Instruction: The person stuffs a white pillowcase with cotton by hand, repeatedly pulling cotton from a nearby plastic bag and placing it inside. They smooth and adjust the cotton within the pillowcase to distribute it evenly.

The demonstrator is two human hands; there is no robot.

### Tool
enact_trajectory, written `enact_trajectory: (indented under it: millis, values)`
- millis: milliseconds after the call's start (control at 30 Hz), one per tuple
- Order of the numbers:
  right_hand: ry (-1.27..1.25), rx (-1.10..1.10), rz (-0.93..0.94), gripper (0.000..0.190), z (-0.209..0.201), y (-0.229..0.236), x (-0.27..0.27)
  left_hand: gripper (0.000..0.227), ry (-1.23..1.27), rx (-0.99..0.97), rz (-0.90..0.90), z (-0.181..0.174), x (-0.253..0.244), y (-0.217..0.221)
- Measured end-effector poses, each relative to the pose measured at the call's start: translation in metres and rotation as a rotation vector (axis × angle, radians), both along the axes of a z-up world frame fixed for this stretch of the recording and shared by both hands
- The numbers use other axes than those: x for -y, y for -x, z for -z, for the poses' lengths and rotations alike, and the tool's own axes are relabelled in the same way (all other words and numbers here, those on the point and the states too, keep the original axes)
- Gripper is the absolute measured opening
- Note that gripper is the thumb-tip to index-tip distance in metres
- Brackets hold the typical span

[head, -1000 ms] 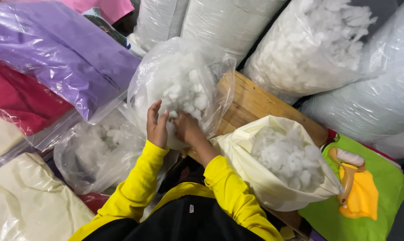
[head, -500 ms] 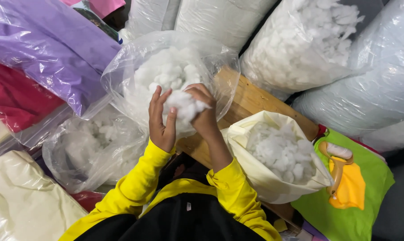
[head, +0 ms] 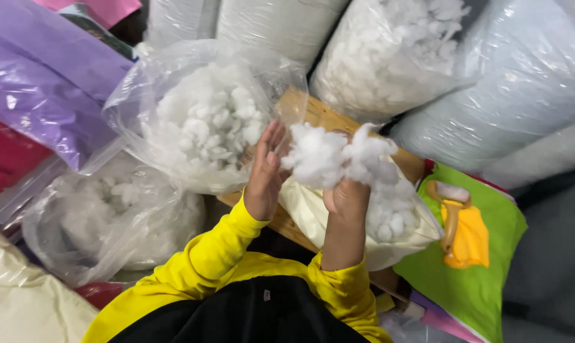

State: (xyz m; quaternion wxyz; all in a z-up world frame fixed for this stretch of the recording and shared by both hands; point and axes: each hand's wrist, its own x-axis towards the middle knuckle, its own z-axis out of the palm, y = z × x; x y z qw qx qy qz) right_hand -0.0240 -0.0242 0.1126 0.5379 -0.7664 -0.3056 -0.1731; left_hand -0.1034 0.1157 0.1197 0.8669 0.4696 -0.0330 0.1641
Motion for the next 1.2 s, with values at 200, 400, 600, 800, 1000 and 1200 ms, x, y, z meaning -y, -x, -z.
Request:
enact_trajectory:
  millis: [200, 400, 600, 800, 1000, 1200]
  values:
    - [0.048, 0.009, 0.241, 0.040, 0.000, 0.031, 0.062, 0.122, -0.157, 0.262, 0.169, 0.003, 0.079, -0.016]
    - [0.248, 0.041, 0.428, 0.065, -0.022, 0.055, 0.093, 0.039, -0.162, 0.101, 0.044, 0.034, 0.132, -0.046]
    - [0.053, 0.023, 0.190, 0.022, -0.009, 0.046, 0.156, 0.028, -0.144, 0.092, 0.011, 0.064, 0.116, -0.056]
    - [0.002, 0.005, 0.288, 0.008, -0.027, 0.056, 0.164, 0.015, -0.132, 0.034, -0.079, 0.043, 0.089, -0.048]
    - [0.317, -0.059, 0.224, 0.021, -0.046, 0.070, 0.160, 0.047, -0.368, -0.214, 0.105, 0.057, 0.103, -0.035]
    - [0.255, 0.111, 0.397, 0.013, 0.008, 0.051, 0.170, 0.053, -0.515, -0.188, 0.068, 0.066, 0.109, -0.020]
